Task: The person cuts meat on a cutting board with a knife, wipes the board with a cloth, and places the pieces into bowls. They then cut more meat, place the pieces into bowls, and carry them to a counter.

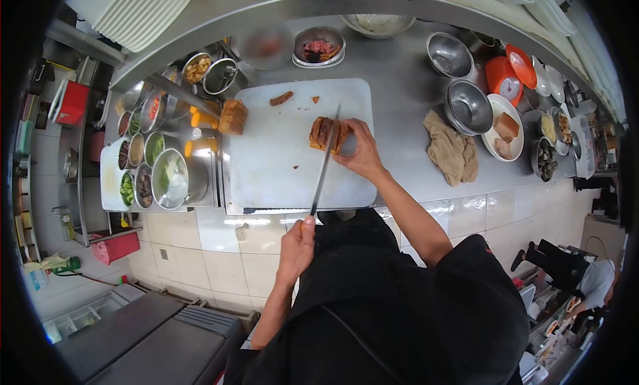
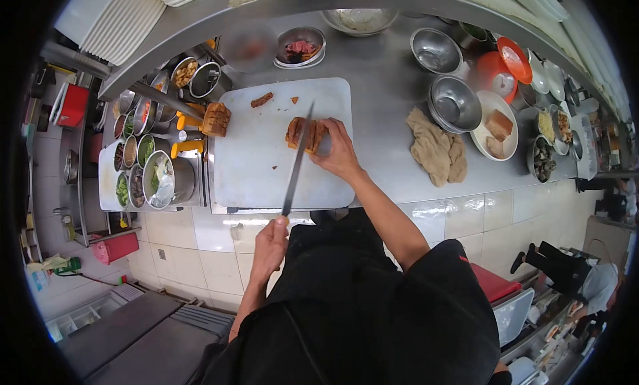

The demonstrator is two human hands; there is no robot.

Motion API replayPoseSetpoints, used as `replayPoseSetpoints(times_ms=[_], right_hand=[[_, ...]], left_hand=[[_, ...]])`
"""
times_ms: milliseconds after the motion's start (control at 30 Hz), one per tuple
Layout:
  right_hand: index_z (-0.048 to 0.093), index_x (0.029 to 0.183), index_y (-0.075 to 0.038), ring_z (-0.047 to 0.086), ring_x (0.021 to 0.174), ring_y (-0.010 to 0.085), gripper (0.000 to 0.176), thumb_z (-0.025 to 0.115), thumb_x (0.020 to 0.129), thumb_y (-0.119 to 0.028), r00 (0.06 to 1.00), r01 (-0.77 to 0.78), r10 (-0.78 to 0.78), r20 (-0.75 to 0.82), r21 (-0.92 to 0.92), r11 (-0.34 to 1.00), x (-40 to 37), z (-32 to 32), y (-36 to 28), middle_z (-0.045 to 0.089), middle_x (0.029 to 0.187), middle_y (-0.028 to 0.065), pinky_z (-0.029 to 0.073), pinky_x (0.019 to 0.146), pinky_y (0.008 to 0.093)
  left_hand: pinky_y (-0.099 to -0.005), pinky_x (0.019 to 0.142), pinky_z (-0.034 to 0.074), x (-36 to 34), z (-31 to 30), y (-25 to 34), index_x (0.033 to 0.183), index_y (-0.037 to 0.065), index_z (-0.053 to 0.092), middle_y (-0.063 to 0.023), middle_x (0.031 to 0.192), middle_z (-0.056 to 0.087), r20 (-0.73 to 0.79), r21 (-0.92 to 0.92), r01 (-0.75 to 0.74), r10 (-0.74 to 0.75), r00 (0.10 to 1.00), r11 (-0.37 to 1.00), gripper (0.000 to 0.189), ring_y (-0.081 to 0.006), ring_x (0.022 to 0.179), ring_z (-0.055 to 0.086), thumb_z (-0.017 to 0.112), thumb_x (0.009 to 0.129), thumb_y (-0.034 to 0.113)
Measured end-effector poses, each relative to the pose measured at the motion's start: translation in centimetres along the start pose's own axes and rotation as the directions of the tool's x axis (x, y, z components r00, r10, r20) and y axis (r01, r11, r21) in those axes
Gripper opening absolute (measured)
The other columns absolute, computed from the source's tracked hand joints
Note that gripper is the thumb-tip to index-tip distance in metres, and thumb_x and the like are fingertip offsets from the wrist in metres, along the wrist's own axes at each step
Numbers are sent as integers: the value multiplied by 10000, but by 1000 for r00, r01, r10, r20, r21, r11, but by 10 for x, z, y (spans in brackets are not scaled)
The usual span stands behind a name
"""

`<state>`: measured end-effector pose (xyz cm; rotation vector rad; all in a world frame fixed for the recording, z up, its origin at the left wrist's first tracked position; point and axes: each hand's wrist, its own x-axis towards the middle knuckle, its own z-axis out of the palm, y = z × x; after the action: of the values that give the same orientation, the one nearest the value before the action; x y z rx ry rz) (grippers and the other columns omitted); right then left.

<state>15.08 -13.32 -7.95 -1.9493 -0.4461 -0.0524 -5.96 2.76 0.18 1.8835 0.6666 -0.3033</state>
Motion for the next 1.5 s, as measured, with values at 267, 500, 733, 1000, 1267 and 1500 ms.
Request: replayPoseSetpoints(times_ms=[267, 500, 733, 1000, 1267, 1500], right_hand=[[472, 1252, -30, 536, 1138, 329, 756, 838, 596, -115, 999, 9, -8, -36, 29, 1000, -1, 1, 8, 514, 1234, 161, 461, 989, 387], [493, 1219, -29, 565, 1095, 316, 733, 857, 590, -122, 999, 38, -38, -26, -2, 999, 1, -3, 6, 542, 1201, 155, 483, 950, 384], [493, 1211, -33, 565, 1085, 324, 730, 865, 591, -137, 998, 63, -64, 12, 3, 998, 3, -6, 11, 551, 1189, 152, 479, 941, 394], [487, 1218, -33, 564, 1078, 322, 729, 863, 604, -144, 994, 107, -107, -15, 10, 994, 2, -3, 19, 550, 1188, 152, 482, 926, 398], [491, 1222, -32, 570, 1074, 316, 724, 860, 609, -144, 995, 98, -98, -7, 8, 995, 2, -4, 16, 548, 1194, 152, 492, 923, 389], [489, 1266, -37, 561, 1118, 327, 752, 851, 615, -139, 993, 117, -117, -21, 9, 993, -1, -2, 19, 538, 1248, 162, 490, 953, 386]], left_hand=[[-525, 692, 435, 12, 19, 23, 838, -64, 565, -330, 754, 585, -44, 306, 8, 5, 999, 952, 655, -525, 769, 562, 318, 1017, 516], [-528, 692, 434, -6, 20, 33, 831, -66, 570, -339, 749, 574, -73, 293, 84, -66, 995, 952, 631, -529, 769, 558, 343, 1020, 491], [-522, 687, 439, -13, 27, 37, 828, -59, 568, -324, 741, 583, -107, 272, 98, -71, 992, 957, 641, -516, 760, 570, 343, 1014, 511], [-515, 675, 447, -23, 24, 47, 829, -58, 585, -311, 710, 581, -117, 284, 124, -93, 989, 951, 641, -502, 733, 579, 353, 1012, 512], [-540, 688, 443, -29, 21, 59, 835, -59, 582, -336, 749, 587, -129, 354, 170, -132, 983, 920, 617, -527, 784, 578, 355, 1017, 486], [-545, 741, 455, 13, 31, 51, 841, -66, 581, -352, 819, 610, -92, 384, 186, -163, 982, 904, 629, -544, 855, 577, 366, 1007, 500]])
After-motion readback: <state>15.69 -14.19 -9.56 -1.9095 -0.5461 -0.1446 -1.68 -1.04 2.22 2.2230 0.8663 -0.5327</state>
